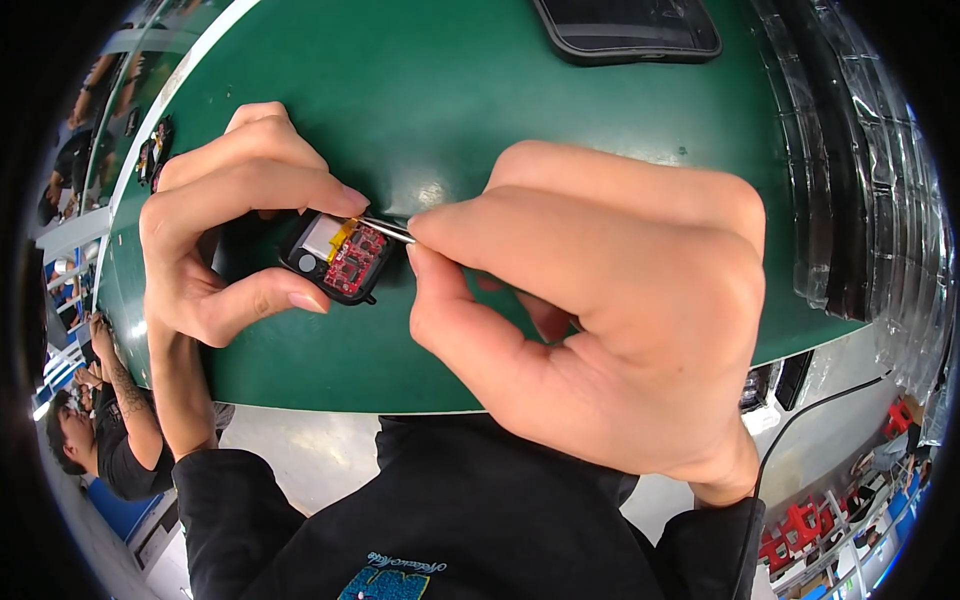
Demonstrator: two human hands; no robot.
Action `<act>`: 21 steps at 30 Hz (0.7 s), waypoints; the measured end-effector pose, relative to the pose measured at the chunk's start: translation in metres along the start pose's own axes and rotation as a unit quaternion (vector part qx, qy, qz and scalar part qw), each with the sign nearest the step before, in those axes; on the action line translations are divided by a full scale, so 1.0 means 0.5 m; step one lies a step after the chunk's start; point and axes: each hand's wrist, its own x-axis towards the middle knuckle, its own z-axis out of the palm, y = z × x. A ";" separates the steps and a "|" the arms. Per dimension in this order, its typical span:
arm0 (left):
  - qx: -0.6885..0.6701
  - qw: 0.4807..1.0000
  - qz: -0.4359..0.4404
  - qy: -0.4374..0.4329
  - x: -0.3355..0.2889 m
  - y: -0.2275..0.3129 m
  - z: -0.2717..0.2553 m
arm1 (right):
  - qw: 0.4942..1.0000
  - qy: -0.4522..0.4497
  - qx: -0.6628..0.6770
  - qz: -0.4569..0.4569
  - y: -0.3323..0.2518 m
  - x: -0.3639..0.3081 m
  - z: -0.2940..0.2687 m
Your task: Assemble internal components of smartwatches using tweezers on a factory production line.
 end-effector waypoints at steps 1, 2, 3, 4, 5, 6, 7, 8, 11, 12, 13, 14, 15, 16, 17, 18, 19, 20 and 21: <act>0.000 1.000 -0.001 0.002 0.000 0.001 0.001 | 1.000 -0.002 0.001 -0.003 0.001 -0.001 0.000; 0.000 1.000 -0.001 0.003 -0.001 0.001 0.001 | 1.000 -0.004 0.003 -0.005 0.002 -0.001 0.001; 0.000 1.000 -0.001 0.003 0.000 0.001 0.001 | 1.000 -0.004 0.003 -0.005 0.003 -0.002 0.001; 0.004 1.000 0.001 0.004 0.000 0.000 0.002 | 1.000 -0.005 0.004 -0.007 0.003 -0.002 0.001; 0.008 1.000 0.002 0.004 0.000 0.000 0.003 | 1.000 -0.006 0.006 -0.008 0.004 -0.003 0.001; 0.008 1.000 0.002 0.004 0.000 0.001 0.002 | 1.000 -0.006 0.006 -0.008 0.003 -0.002 0.000; 0.006 1.000 -0.003 0.005 0.000 0.001 0.002 | 1.000 -0.009 0.010 -0.005 0.002 0.000 0.000; 0.005 1.000 -0.008 0.007 -0.001 0.002 0.001 | 1.000 -0.012 0.014 -0.002 0.001 0.001 -0.001; -0.007 1.000 -0.027 0.005 -0.002 0.001 0.001 | 1.000 -0.013 0.007 -0.005 0.002 0.002 -0.001; -0.007 1.000 -0.027 0.005 -0.002 0.001 0.001 | 1.000 -0.013 0.007 -0.005 0.002 0.002 -0.001; -0.007 1.000 -0.026 0.005 -0.001 0.000 0.002 | 1.000 -0.016 0.005 -0.003 0.004 0.002 -0.002; -0.007 1.000 -0.024 0.006 0.000 -0.001 0.003 | 1.000 -0.018 0.003 -0.001 0.005 0.002 -0.002; -0.007 1.000 -0.025 0.005 0.000 -0.001 0.002 | 1.000 -0.018 0.004 0.000 0.005 0.003 -0.003; -0.002 1.000 -0.017 0.005 0.001 -0.001 0.002 | 1.000 -0.024 -0.001 -0.005 0.005 0.005 -0.003; 0.002 1.000 -0.008 0.005 0.001 -0.001 0.001 | 0.999 -0.031 -0.007 -0.009 0.006 0.005 -0.004; 0.002 1.000 -0.008 0.004 0.001 -0.002 0.001 | 0.999 -0.030 -0.007 -0.010 0.006 0.005 -0.003; 0.001 1.000 -0.002 0.005 0.000 -0.004 0.002 | 1.000 -0.024 -0.004 -0.010 0.006 0.004 -0.001; -0.001 1.000 0.005 0.006 0.000 -0.005 0.003 | 1.000 -0.018 0.000 -0.011 0.006 0.004 0.002; 0.000 1.000 0.007 0.005 0.001 -0.004 0.001 | 1.000 -0.016 -0.001 -0.011 0.003 0.004 0.002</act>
